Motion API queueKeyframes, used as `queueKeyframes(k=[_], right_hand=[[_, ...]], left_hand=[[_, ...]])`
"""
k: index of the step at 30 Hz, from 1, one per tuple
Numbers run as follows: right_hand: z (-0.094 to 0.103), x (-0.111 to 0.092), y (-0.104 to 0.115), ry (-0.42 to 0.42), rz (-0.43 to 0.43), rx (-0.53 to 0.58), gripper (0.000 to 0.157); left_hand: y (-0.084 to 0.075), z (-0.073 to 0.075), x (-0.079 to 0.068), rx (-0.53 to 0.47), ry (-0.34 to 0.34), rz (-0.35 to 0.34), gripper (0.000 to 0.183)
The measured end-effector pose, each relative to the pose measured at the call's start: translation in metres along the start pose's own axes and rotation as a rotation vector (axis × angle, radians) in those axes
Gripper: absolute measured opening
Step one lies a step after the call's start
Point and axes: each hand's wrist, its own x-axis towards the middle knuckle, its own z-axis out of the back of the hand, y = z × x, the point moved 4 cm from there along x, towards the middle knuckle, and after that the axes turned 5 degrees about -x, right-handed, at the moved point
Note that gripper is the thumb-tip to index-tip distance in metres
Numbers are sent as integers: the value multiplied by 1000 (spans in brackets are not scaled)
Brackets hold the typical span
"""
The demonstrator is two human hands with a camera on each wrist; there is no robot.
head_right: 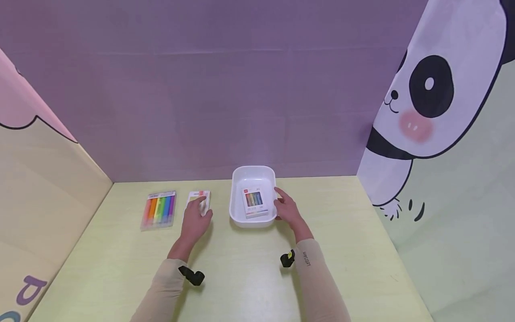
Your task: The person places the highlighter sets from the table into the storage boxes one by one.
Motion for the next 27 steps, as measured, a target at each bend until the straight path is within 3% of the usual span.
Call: queueKeyframes(k=[6, 15, 27], right_hand=[[-2, 0, 2, 1, 0, 18, 51], [-1, -1, 0, 5, -19, 8, 50], [1, 1, -1, 9, -9, -9, 50]], left_hand=[[8, 3, 0, 113, -20, 39, 58], [14, 4, -2, 192, -11, 131, 76], [22, 2, 0, 296, 55, 153, 86]])
